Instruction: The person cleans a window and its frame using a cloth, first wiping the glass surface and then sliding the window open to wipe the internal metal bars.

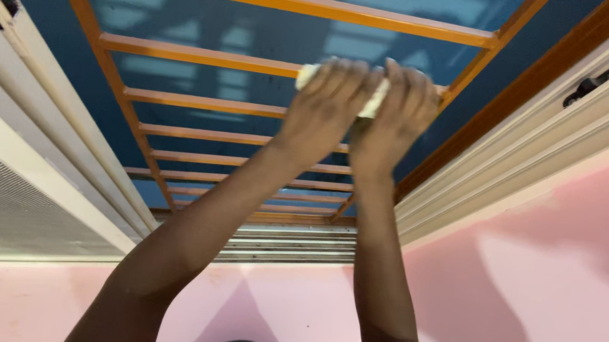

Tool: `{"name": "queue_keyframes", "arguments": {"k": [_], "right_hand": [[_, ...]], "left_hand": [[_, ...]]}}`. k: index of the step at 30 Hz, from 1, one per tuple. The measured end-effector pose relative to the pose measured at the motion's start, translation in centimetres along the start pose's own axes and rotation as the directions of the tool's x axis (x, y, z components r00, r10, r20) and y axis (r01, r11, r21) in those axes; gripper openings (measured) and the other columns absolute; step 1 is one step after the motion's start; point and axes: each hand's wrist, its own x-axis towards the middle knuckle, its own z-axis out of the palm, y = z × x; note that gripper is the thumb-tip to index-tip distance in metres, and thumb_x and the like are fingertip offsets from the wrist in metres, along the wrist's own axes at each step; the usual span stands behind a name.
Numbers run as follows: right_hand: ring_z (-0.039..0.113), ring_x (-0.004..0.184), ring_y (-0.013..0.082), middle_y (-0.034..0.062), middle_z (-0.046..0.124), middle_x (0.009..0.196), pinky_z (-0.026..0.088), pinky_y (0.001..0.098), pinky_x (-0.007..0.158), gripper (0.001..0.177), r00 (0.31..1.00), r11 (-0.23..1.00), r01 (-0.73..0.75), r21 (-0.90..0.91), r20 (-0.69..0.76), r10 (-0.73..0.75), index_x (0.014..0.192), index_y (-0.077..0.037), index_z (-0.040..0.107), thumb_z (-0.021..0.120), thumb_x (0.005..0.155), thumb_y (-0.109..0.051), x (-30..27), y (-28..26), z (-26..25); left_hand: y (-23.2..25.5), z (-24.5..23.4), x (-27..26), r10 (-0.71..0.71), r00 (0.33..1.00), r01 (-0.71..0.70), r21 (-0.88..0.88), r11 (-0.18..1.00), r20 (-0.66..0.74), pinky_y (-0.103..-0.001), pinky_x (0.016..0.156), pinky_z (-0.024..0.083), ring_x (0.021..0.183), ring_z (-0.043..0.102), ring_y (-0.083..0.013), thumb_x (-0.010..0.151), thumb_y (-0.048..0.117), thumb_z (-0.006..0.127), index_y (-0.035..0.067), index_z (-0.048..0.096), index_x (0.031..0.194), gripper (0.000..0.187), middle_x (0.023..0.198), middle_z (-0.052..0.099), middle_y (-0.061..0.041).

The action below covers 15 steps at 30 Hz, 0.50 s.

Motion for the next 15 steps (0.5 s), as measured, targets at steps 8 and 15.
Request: {"name": "queue_keyframes", "arguments": {"k": [8, 15], "right_hand": [[0.046, 0.139, 0.0363, 0.0175, 0.052, 0.138, 0.027, 0.0630, 0.127, 0.069, 0.960, 0.939, 0.163, 0.303, 0.172, -0.222, 0.153, -0.004, 0.046, 0.063, 0.086, 0.000, -1.2, -14.7, 3.7], [0.036, 0.157, 0.0158, -0.0032, 0.041, 0.163, 0.027, 0.0419, 0.132, 0.057, 0.900, 0.724, 0.198, 0.661, 0.169, -0.401, 0.161, -0.021, 0.044, 0.061, 0.110, -0.003, -3.1, -21.9, 7.8]], "left_hand": [[-8.6, -9.7, -9.7, -0.241, 0.964, 0.251, 0.083, 0.964, -0.112, -0.053, 0.125, 0.034, 0.144, 0.049, -0.0354, 0.096, 0.002, 0.057, 0.001, 0.055, 0.147, 0.051, 0.146, 0.056, -0.017], [-9.7, -12.3, -13.9, -0.529, 0.745, 0.489, -0.206, 0.848, -0.406, -0.049, 0.134, 0.030, 0.156, 0.039, -0.0370, 0.111, 0.008, 0.053, 0.001, 0.042, 0.155, 0.046, 0.162, 0.044, -0.016]]}}
